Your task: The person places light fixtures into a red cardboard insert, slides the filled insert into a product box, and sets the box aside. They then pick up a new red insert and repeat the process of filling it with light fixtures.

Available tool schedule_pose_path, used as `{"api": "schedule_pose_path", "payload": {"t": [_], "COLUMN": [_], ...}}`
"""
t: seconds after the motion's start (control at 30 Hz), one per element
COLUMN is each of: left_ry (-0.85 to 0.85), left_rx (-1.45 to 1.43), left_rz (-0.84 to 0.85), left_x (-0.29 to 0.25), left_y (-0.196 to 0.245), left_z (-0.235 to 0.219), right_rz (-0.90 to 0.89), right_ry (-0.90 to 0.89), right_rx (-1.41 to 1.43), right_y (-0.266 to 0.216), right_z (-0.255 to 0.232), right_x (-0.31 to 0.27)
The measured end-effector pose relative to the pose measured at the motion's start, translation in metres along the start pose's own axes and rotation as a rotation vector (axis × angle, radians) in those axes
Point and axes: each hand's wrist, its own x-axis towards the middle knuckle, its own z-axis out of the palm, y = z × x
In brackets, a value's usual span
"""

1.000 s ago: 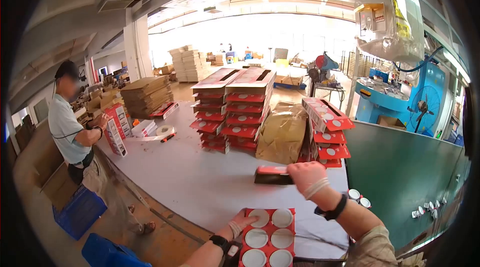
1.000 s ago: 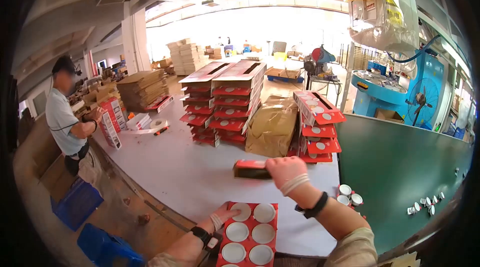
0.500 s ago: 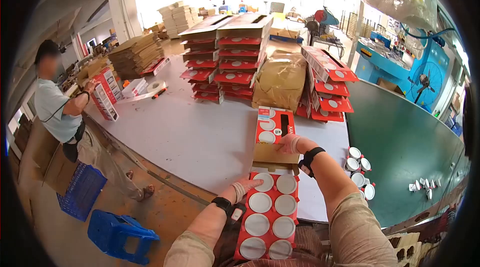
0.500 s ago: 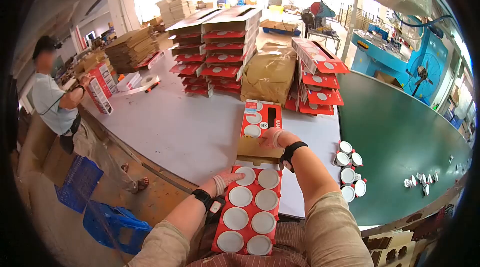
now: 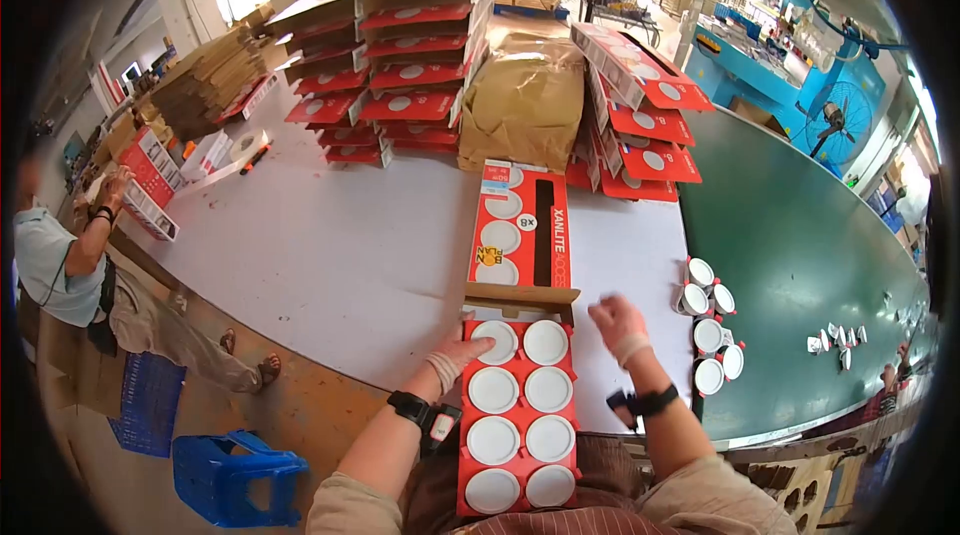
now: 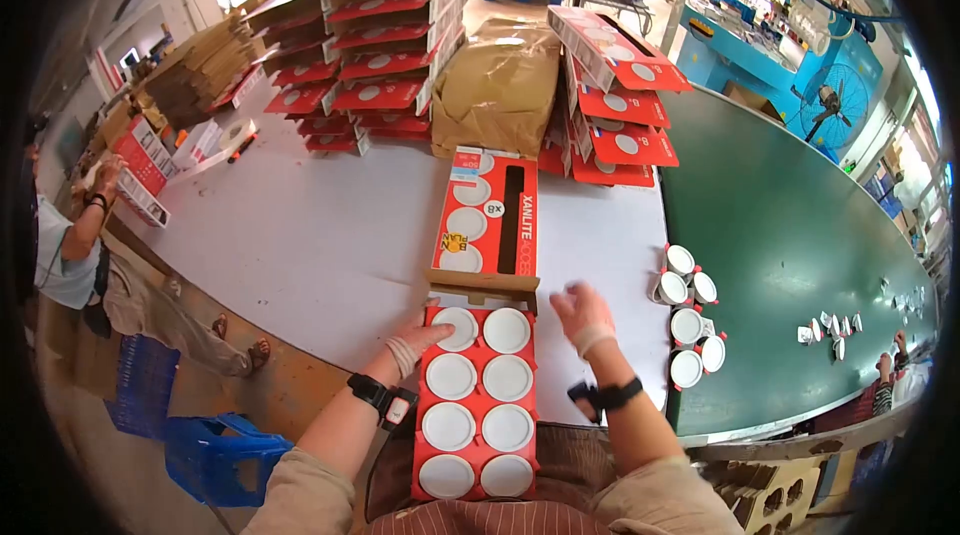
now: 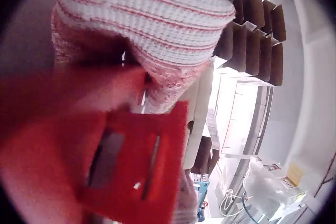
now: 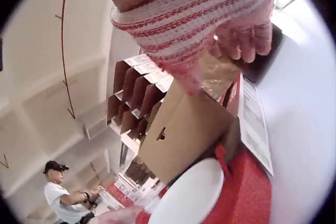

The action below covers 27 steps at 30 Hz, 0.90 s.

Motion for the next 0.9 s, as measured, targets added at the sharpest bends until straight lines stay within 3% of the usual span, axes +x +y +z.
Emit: {"api": "schedule_pose_path", "payload": {"t": [0.03, 0.1, 0.13, 0.2, 0.37, 0.47, 0.53, 0.6, 0.67, 0.77, 0.9], "left_ry": [-0.01, -0.004, -0.015, -0.005, 0.085, -0.025, 0.097, 0.122, 0.19, 0.077, 0.047], "left_rx": [-0.069, -0.096, -0.09, -0.163, -0.153, -0.216, -0.071, -0.046, 0.402, 0.61, 0.582], "left_rz": [-0.025, -0.027, -0.032, 0.035, 0.003, 0.05, 0.11, 0.093, -0.025, -0.123, -0.112], "left_x": [-0.006, -0.013, -0.009, -0.005, -0.014, -0.002, 0.011, 0.02, 0.035, 0.019, 0.009], "left_y": [0.011, 0.02, 0.011, -0.002, -0.002, 0.0, -0.001, 0.001, -0.004, 0.034, 0.047], "left_z": [0.001, 0.003, 0.0, -0.003, -0.014, -0.023, -0.021, -0.021, -0.027, -0.022, -0.01], "right_rz": [0.041, 0.149, 0.216, 0.096, 0.105, 0.2, 0.206, 0.241, 0.265, 0.268, 0.337], "right_ry": [-0.166, -0.358, -0.387, -0.291, -0.324, -0.345, -0.335, -0.273, -0.259, -0.236, -0.214], "right_rx": [0.151, 0.423, 0.543, 0.16, 0.302, 0.448, 0.465, 0.304, 0.269, 0.256, 0.409], "right_y": [0.063, 0.074, 0.015, -0.001, -0.03, -0.027, -0.023, -0.021, -0.029, -0.026, -0.024], "right_z": [0.036, 0.054, 0.039, 0.046, 0.05, 0.065, 0.072, 0.075, 0.067, 0.06, 0.057], "right_x": [0.004, -0.024, -0.066, -0.072, -0.057, -0.034, -0.02, -0.011, -0.014, -0.02, -0.024]}}
